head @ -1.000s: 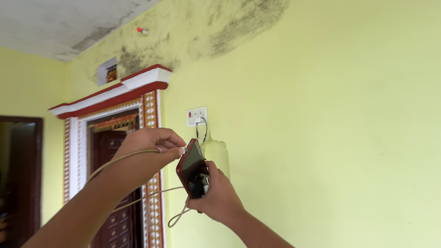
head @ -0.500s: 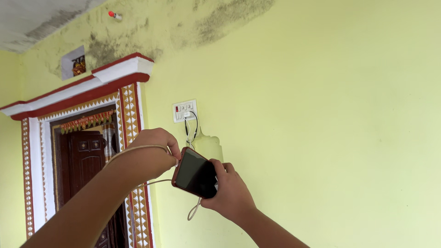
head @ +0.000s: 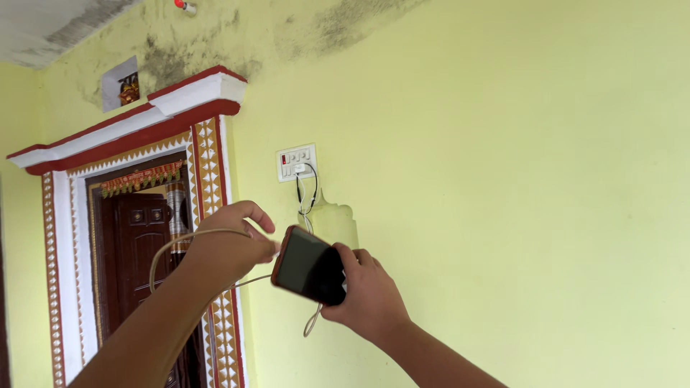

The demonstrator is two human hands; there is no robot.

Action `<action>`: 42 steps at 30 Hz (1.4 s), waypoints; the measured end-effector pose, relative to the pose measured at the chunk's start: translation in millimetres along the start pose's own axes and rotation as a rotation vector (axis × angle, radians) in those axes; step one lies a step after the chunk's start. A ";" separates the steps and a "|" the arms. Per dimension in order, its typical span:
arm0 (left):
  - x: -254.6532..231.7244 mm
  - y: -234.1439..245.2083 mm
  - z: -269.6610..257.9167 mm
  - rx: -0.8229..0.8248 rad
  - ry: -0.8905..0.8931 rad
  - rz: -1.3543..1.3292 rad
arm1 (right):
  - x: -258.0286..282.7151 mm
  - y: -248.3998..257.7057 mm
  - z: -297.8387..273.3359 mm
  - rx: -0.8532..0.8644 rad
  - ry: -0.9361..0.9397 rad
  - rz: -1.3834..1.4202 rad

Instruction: The person untangles a white charging cable and a black earphone cable, then plugs the charger into a wall socket. They later connect a second charging cable to a smartphone and plug it into another wall socket in a different room.

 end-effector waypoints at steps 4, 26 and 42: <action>3.4 1.7 5.2 -0.139 -0.027 0.070 | -0.2 -7.8 8.3 0.030 -0.057 0.050; 93.4 17.0 -0.3 -0.428 0.158 -0.380 | 31.8 -81.7 50.0 0.257 0.058 0.191; 126.6 57.1 -67.6 -1.003 0.230 0.072 | 121.7 -154.8 41.6 0.605 0.127 0.715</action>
Point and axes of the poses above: each hand's wrist, its own z-axis towards the middle knuckle, its own y-axis out of the back of the hand, x = y × z, the point moved 7 cm from there along z, towards the middle knuckle, and after that the axes turned 14 degrees about x, right-handed, at the moved point
